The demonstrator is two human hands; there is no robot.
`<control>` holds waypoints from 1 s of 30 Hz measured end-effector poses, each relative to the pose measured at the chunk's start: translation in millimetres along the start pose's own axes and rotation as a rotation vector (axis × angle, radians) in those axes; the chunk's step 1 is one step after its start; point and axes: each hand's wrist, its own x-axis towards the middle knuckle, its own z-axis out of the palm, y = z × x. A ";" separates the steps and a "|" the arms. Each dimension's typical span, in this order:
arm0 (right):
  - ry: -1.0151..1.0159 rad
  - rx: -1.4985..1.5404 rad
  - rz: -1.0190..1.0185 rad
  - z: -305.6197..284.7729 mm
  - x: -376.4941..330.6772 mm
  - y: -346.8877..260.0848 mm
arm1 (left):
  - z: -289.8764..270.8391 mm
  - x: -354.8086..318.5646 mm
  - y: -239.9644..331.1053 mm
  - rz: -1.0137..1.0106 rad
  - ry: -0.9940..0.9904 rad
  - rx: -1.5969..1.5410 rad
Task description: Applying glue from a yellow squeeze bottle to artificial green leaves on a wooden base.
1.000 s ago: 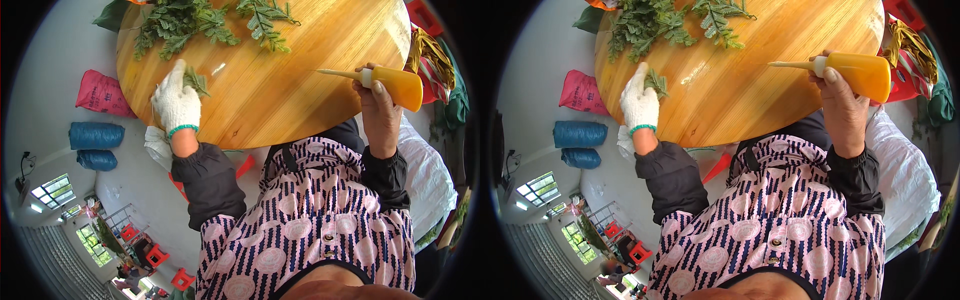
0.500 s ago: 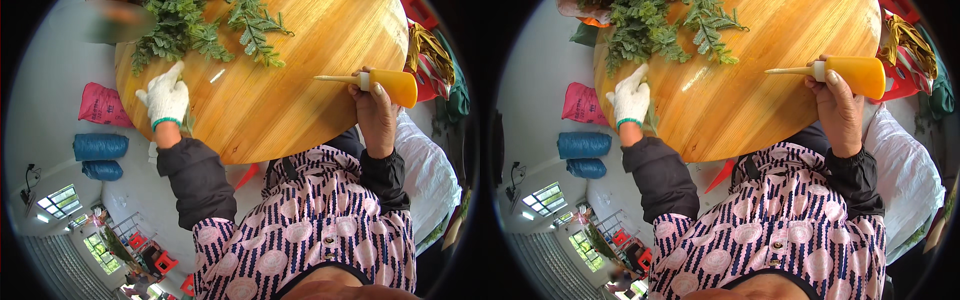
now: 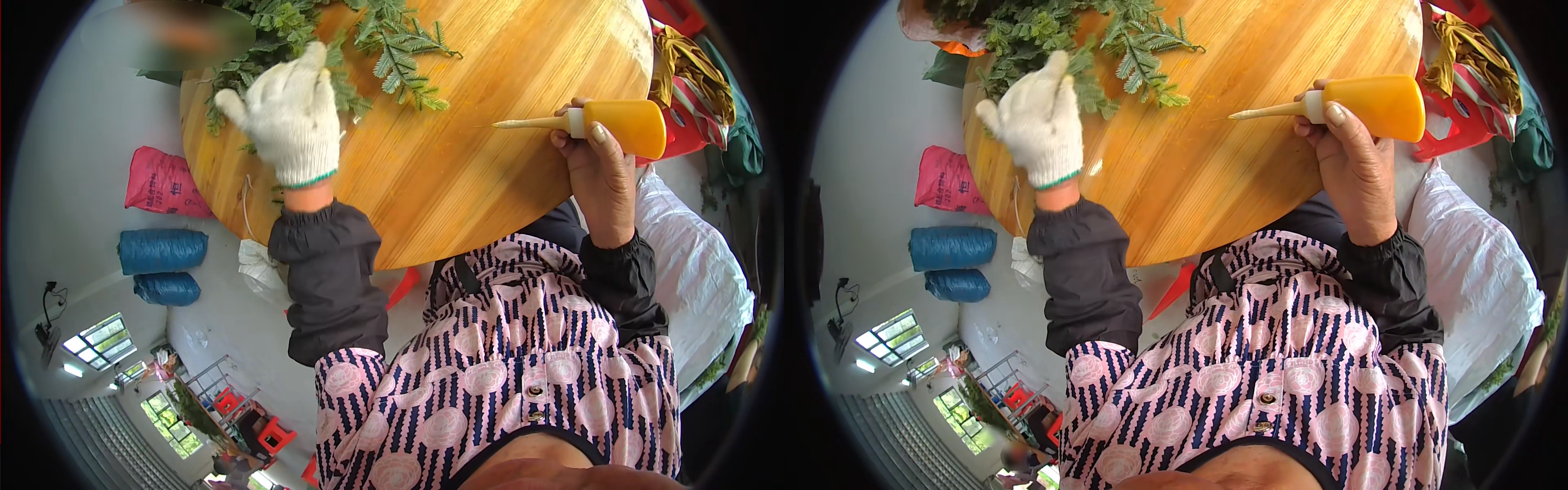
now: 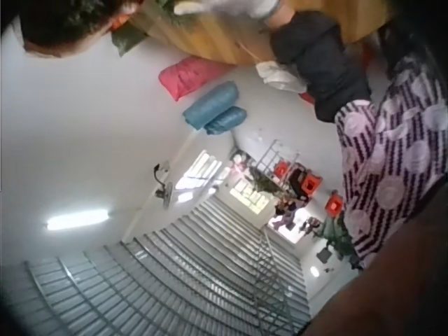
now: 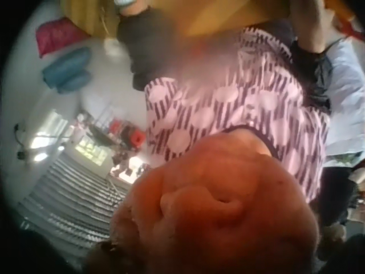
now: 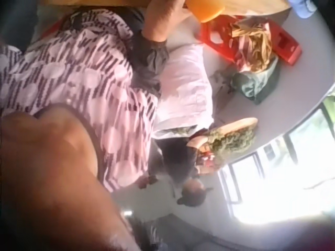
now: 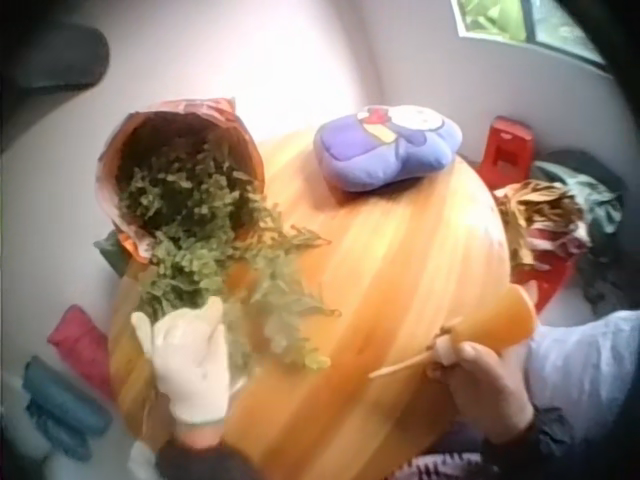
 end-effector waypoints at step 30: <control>-0.268 -0.428 -0.177 37.9 11.6 -0.2 | 14.1 -64.6 85.5 -0.239 -0.206 -0.267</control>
